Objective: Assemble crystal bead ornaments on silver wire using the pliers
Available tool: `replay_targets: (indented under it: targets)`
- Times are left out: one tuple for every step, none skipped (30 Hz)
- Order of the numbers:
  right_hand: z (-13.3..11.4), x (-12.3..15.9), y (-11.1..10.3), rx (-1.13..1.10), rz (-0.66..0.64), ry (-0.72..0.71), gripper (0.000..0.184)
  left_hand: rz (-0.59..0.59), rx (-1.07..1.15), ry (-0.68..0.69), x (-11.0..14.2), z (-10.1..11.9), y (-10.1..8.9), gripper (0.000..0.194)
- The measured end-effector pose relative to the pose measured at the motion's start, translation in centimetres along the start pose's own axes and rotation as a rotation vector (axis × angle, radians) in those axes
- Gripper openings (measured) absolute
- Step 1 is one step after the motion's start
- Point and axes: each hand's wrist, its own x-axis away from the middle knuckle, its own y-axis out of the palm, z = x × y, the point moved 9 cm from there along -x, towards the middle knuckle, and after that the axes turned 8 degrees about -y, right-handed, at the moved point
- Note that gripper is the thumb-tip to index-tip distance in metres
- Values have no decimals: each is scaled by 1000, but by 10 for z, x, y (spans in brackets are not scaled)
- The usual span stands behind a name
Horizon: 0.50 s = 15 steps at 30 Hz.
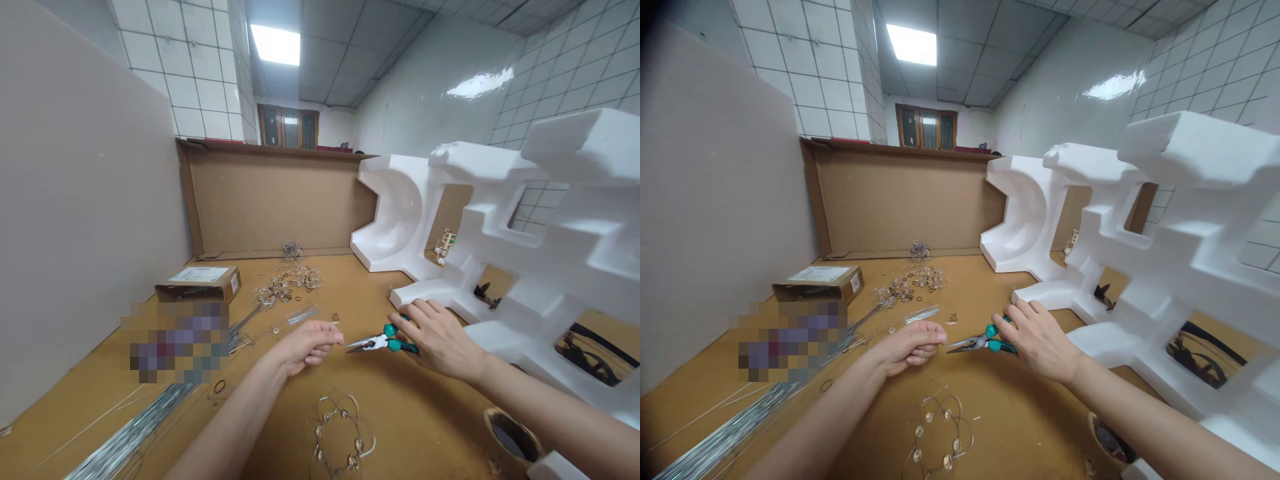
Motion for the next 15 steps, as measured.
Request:
replay_targets:
  targets:
    - [-1, 0, 1, 5, 4, -8, 25, 0, 2, -2, 0, 0, 0, 24]
    - [-1, 0, 1, 12, 7, -16, 24, 1, 4, -3, 0, -1, 0, 24]
    - [-2, -1, 2, 21, 13, -25, 24, 2, 5, -6, 0, -1, 0, 25]
    - [-2, -1, 2, 30, 24, -33, 24, 3, 6, -9, 0, -2, -1, 26]
    - [-2, 0, 1, 39, 38, -40, 23, 3, 6, -12, 0, -2, -1, 26]
    - [-3, 0, 0, 46, 54, -47, 22, 3, 6, -15, 0, -3, -1, 27]
    - [-3, 0, -2, 51, 68, -54, 22, 2, 7, -18, 0, -3, -1, 27]
    - [-3, 0, -4, 52, 75, -63, 21, 0, 8, -21, 0, -3, 0, 28]
    - [-4, -1, -5, 51, 76, -71, 22, -2, 9, -24, 0, -4, 0, 28]
    - [-4, -1, -7, 49, 75, -78, 22, -4, 11, -27, 0, -4, 0, 27]
    - [-5, -1, -8, 46, 75, -84, 22, -6, 13, -29, 0, -4, 0, 27]
    - [-5, -1, -9, 44, 77, -89, 22, -8, 15, -31, -1, -4, 1, 26]
    - [-6, -1, -10, 44, 78, -91, 22, -11, 16, -33, -1, -4, 1, 26]
    - [-6, 0, -10, 47, 79, -92, 23, -13, 17, -35, -1, -4, 1, 25]
    - [-6, 0, -10, 51, 80, -92, 23, -15, 18, -37, -1, -4, 1, 25]
